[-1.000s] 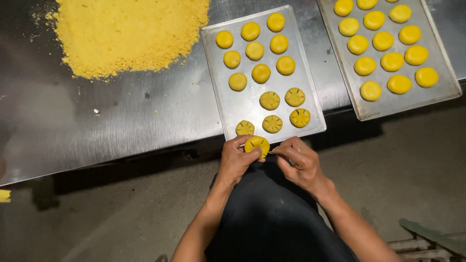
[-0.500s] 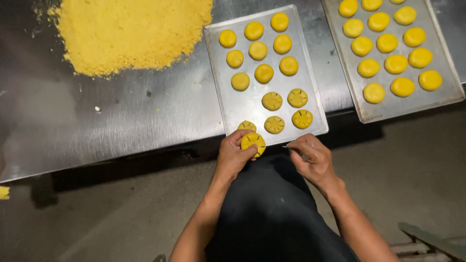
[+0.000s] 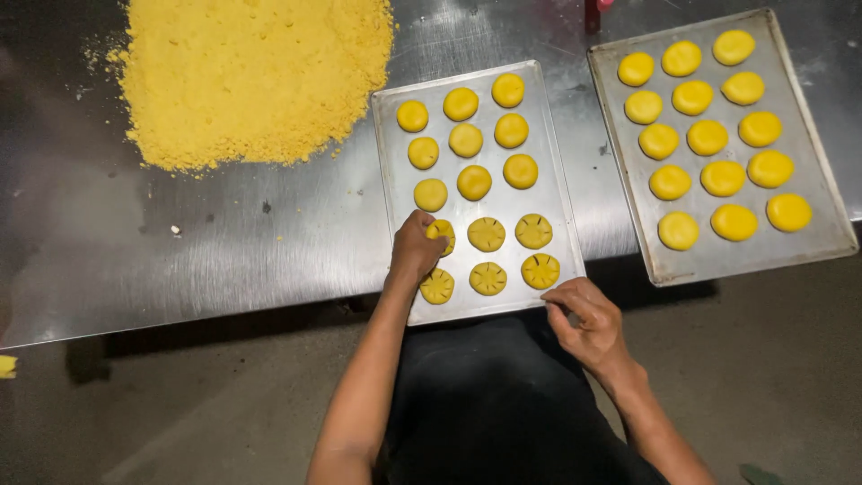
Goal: Using a small tool to press patterns into yellow dough balls on a baking tray.
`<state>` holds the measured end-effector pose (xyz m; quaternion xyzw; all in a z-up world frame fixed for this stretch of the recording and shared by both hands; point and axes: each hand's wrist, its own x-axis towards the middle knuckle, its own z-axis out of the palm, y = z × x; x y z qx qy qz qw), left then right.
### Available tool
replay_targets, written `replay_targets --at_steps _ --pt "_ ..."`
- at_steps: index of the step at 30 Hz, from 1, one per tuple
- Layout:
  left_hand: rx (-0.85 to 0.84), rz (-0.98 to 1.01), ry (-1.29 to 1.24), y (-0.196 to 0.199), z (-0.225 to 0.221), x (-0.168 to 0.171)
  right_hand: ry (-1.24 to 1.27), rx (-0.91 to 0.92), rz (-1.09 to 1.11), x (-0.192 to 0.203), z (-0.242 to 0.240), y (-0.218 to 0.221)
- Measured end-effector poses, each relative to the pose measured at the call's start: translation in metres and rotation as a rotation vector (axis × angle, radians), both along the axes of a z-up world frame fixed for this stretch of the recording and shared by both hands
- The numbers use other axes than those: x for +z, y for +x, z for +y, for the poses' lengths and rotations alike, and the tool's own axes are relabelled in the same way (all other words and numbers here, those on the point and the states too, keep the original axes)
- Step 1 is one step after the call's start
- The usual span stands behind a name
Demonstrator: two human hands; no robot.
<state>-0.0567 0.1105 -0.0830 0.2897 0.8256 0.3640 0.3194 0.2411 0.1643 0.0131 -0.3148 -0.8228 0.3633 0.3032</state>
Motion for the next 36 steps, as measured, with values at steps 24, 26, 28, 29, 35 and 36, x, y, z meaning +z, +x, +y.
replay_targets --at_steps 24,26,28,29,35,36 --pt "-0.057 0.685 -0.167 0.089 0.181 0.023 0.156 0.135 0.049 0.020 0.153 0.056" --pt "-0.079 0.536 -0.074 0.092 0.169 0.040 0.146 0.126 0.071 0.007 0.151 0.057" --pt "-0.094 0.380 0.016 0.096 0.152 0.052 0.136 0.124 0.087 -0.002 0.148 0.054" --pt "-0.018 0.001 0.200 0.099 0.142 0.056 0.109 0.114 0.086 -0.006 0.147 0.051" --pt "0.229 -0.745 0.459 0.126 0.071 0.097 0.091 0.144 0.088 -0.013 0.125 0.027" --pt "0.232 -0.696 0.443 0.126 0.063 0.094 0.075 0.155 0.094 -0.010 0.124 0.017"
